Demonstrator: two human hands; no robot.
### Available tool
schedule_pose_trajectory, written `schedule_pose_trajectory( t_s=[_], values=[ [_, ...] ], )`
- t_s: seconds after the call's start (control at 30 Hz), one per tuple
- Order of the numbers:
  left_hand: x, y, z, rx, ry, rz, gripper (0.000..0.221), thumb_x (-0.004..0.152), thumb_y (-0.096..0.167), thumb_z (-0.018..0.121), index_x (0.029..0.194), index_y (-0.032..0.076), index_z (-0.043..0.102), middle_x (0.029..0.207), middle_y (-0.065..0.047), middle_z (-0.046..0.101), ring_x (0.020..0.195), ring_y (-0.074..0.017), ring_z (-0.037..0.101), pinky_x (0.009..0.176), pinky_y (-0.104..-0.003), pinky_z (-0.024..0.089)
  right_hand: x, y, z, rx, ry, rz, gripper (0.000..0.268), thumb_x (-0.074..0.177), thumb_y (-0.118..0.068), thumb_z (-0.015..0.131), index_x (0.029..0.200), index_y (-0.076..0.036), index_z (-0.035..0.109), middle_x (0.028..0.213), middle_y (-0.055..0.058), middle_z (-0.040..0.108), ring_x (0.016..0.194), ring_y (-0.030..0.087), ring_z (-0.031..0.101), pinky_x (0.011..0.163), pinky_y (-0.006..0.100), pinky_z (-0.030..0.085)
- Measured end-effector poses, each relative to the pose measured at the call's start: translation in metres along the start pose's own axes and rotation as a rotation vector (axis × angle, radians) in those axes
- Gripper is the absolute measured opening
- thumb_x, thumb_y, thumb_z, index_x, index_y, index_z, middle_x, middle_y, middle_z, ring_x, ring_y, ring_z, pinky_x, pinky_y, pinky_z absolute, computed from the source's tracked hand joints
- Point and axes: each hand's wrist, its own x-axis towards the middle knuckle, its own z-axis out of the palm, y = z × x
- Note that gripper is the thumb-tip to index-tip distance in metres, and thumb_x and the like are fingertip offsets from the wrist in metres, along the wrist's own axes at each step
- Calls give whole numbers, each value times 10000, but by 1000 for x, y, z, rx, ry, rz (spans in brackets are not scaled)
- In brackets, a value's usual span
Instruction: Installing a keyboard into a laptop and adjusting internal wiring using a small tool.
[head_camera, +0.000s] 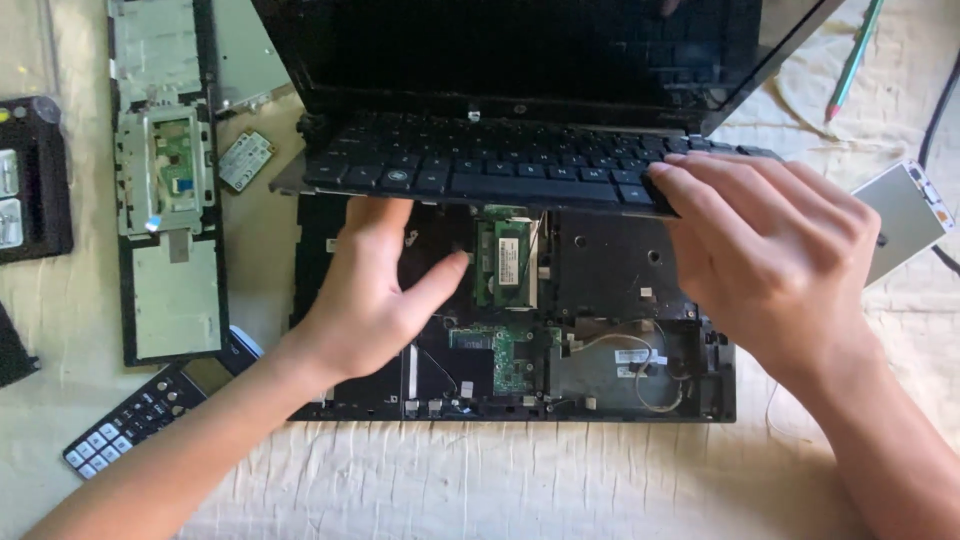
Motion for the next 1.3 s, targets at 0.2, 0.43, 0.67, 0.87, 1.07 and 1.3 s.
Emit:
schedule_pose_trajectory(
  t_s=[0.2, 0.43, 0.67, 0.87, 1.07, 1.3],
  values=[
    [1, -8, -1, -40, 59, 47, 274, 944, 93, 644, 1201, 60, 554, 1183, -122, 621, 1180, -290, 563, 1062, -380, 415, -5, 8, 2, -20, -16, 4, 54, 1125, 26, 808, 1112, -7, 849, 1030, 129, 847, 905, 247, 810, 695, 360, 618],
    [20, -23, -6, 330, 206, 213, 152, 999, 10, 692, 1143, -35, 670, 1092, -183, 709, 1040, -369, 649, 968, -453, 450, -5, 39, -7, 52, -109, 7, 180, 1243, -136, 940, 1231, 30, 874, 1137, 151, 842, 988, 260, 785, 816, 382, 601],
    [21, -27, -10, 454, 211, 268, 134, 1068, 103, 729, 1064, -21, 777, 1035, -142, 778, 929, -305, 725, 812, -351, 522, -4, 56, 6, -139, -408, -24, 389, 1207, -493, 713, 1333, -143, 829, 1082, -24, 814, 893, 119, 752, 766, 273, 581],
    [17, -24, -11, 206, 179, 271, 86, 1048, 30, 671, 1077, -47, 695, 1026, -145, 721, 968, -316, 670, 860, -370, 474, -2, 49, -8, 29, -364, -103, 571, 1070, -507, 721, 1356, -19, 797, 1284, 158, 805, 1180, 307, 790, 1002, 414, 654],
    [2, -59, -19, -977, 333, -136, 250, 866, 169, 499, 754, 41, 683, 839, -193, 708, 906, -350, 760, 1071, -610, 639, -150, 203, 78, 498, -486, 603, 410, 1096, -198, 523, 1493, -127, 600, 1575, 170, 536, 1230, 322, 451, 882, 498, 355],
    [13, -7, -30, -1117, 545, -486, 505, 574, 594, 652, 436, 142, 475, 410, 18, 332, 689, -287, 732, 869, -613, 701, 0, 80, 0, 590, -789, 1227, 336, 1190, -202, 505, 1447, 15, 496, 878, 402, 726, 623, 531, 686, 458, 599, 506]
  ],
)
